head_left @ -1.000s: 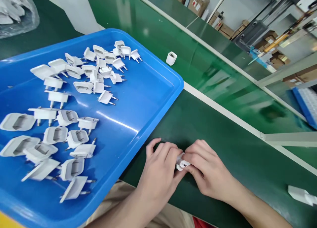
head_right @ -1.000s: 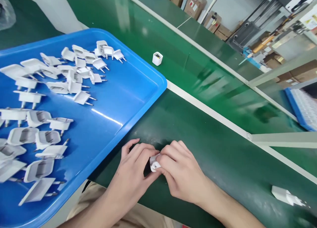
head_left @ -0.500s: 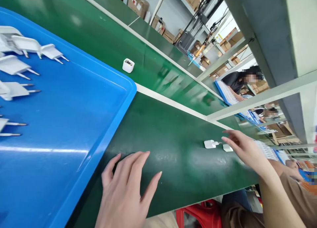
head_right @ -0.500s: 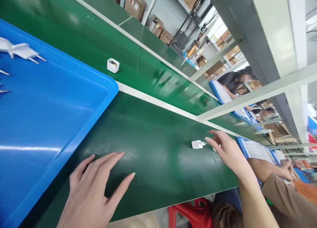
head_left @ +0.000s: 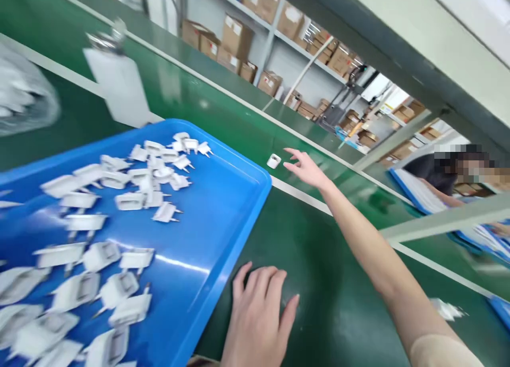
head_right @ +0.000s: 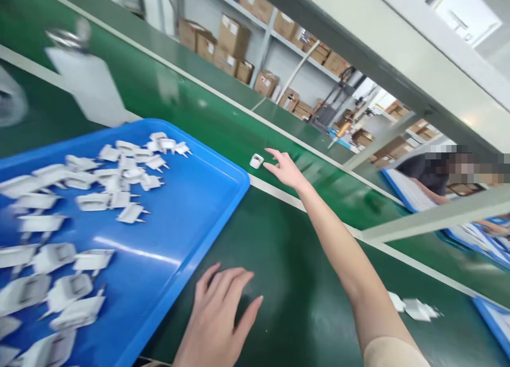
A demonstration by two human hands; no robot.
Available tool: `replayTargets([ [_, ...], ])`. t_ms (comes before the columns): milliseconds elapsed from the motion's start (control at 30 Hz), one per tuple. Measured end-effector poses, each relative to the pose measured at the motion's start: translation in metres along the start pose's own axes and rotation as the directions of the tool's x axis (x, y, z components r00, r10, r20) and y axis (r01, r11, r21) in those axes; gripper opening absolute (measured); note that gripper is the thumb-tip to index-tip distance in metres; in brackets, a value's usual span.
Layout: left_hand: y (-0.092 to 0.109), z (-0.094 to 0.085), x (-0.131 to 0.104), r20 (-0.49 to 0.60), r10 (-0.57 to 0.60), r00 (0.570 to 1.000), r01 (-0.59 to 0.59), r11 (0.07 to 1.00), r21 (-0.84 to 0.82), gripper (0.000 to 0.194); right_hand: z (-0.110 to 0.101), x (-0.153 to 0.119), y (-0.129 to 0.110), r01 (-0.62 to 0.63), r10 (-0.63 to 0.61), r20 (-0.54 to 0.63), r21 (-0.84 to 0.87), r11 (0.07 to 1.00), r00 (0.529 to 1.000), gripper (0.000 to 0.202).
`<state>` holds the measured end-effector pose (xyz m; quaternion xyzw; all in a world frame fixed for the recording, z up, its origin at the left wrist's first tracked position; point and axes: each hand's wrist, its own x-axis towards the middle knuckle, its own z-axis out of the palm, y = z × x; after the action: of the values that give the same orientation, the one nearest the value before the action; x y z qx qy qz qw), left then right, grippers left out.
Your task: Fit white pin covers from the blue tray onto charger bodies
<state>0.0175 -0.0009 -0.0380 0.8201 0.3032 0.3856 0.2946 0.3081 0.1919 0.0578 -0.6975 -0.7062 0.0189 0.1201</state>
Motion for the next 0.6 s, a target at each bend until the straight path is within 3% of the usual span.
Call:
replayTargets([
  [100,0.001,0.002,-0.003,-0.016,-0.024,1.0,0.024,0.999,-0.044,0.022,0.02,0.045,-0.016,0.063,-0.064,0.034,0.009,0.998,0.997,0.029],
  [200,0.004,0.006,-0.006,-0.019,-0.068,0.997,0.067,0.996,-0.064,0.024,0.02,0.036,-0.029,0.109,-0.109,-0.009,0.028,0.994,0.994,0.028],
  [300,0.009,0.008,-0.008,-0.012,-0.127,0.992,0.125,0.989,-0.078,0.042,0.016,-0.02,-0.034,0.136,-0.124,-0.122,0.092,0.986,0.985,0.044],
  [400,0.017,0.006,-0.008,0.057,-0.251,0.966,0.255,0.965,-0.064,0.07,0.016,-0.1,-0.04,0.162,-0.143,-0.124,0.161,0.973,0.982,0.056],
  [500,0.024,0.001,-0.005,0.121,-0.291,0.949,0.291,0.956,0.021,0.091,0.019,-0.171,-0.051,0.237,-0.25,0.011,0.275,0.932,0.968,0.042],
  [600,0.028,-0.002,-0.001,0.16,-0.22,0.962,0.209,0.975,0.082,0.08,0.017,-0.201,-0.059,0.359,-0.445,0.183,0.366,0.858,0.877,0.044],
])
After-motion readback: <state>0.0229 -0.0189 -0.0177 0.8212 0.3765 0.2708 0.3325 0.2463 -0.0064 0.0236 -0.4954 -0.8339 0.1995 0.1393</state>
